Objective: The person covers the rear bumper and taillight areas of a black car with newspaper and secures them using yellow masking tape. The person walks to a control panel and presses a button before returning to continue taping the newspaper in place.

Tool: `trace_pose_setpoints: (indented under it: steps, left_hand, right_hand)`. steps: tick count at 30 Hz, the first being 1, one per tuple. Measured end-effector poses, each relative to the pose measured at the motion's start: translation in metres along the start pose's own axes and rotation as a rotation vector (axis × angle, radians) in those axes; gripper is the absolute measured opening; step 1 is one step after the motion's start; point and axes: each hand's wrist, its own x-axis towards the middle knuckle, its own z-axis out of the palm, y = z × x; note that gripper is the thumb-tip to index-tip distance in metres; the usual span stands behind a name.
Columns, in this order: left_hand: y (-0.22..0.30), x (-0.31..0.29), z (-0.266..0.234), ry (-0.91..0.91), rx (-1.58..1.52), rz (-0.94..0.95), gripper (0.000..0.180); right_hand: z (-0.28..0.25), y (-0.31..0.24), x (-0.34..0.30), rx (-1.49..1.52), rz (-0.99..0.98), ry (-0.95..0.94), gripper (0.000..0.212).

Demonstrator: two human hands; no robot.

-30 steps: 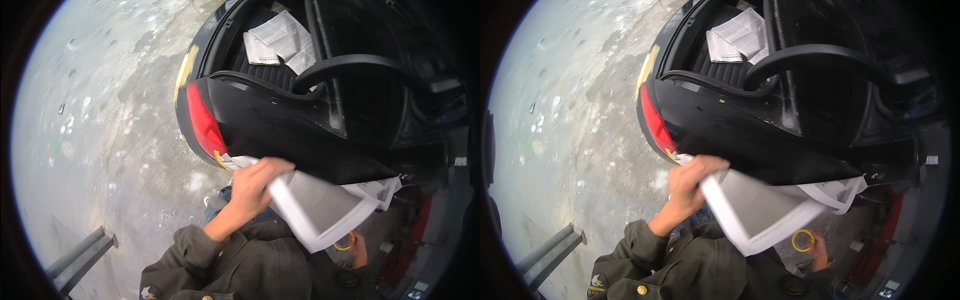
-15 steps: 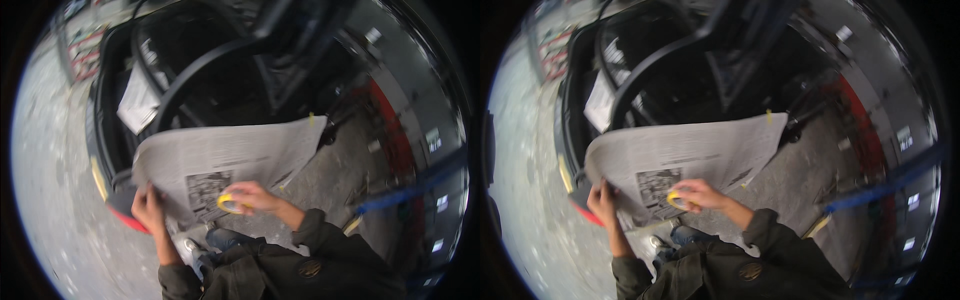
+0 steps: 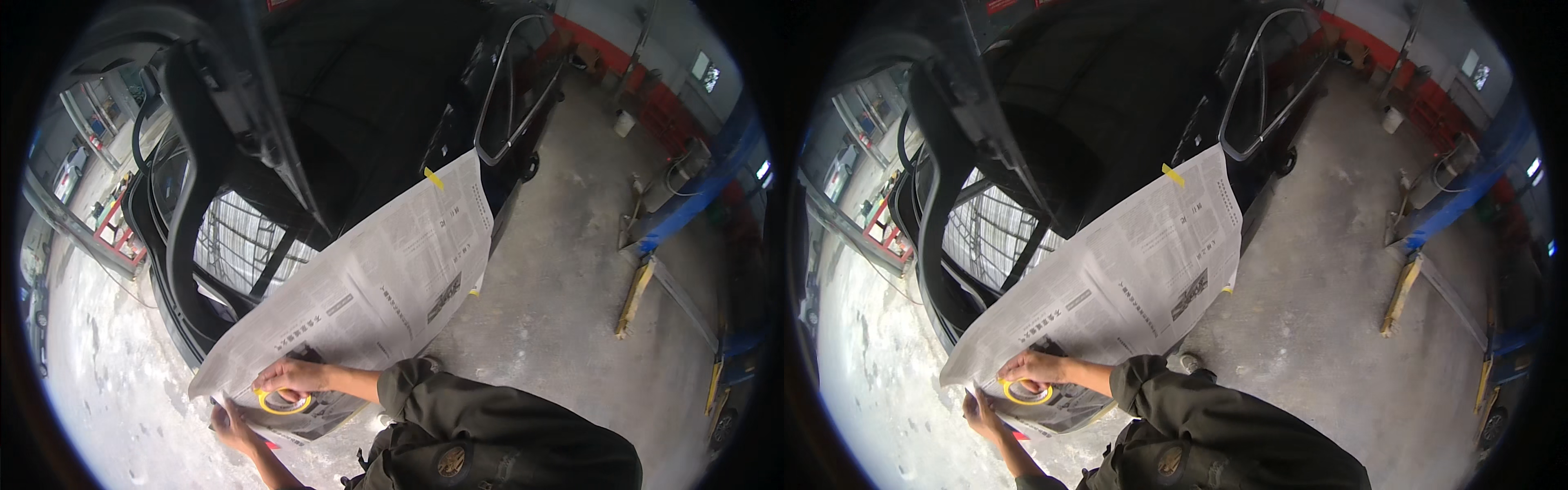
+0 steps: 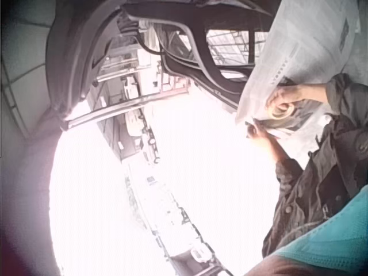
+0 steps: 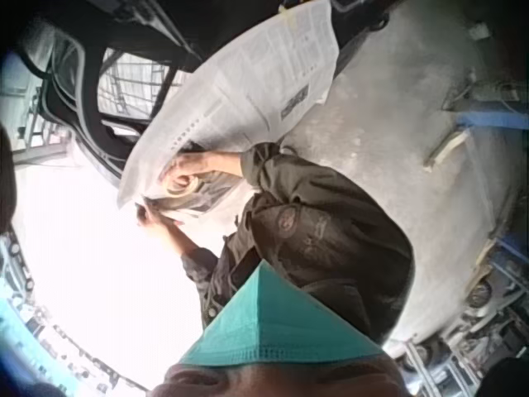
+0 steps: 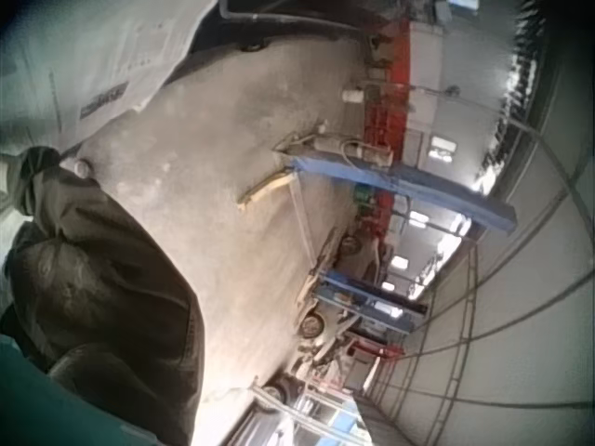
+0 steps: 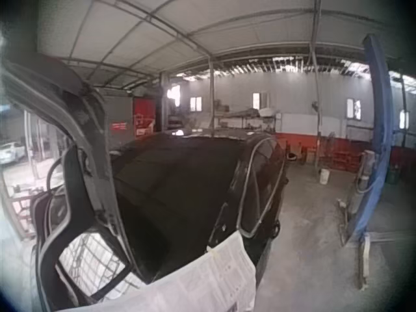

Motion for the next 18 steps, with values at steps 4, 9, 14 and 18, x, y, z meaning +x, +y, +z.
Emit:
trace_pose_setpoints:
  steps: [4,9,14,18]
  left_hand:
    - [0.027,-0.051,0.006,0.063,-0.039,-0.091,0.034]
    - [0.119,-0.12,0.038,-0.17,-0.009,-0.272,0.051]
    - [0.145,-0.131,0.051,-0.095,0.28,-0.312,0.04]
    - [0.161,-0.133,0.053,-0.041,0.218,-0.434,0.036]
  right_hand:
    - [-0.012,-0.002,-0.008,0.173,-0.012,-0.117,0.058]
    - [-0.013,-0.001,-0.011,0.296,-0.027,-0.196,0.052]
    - [-0.025,-0.003,-0.019,0.298,0.007,-0.266,0.057]
    - [-0.035,-0.025,-0.029,0.053,0.051,-0.254,0.031]
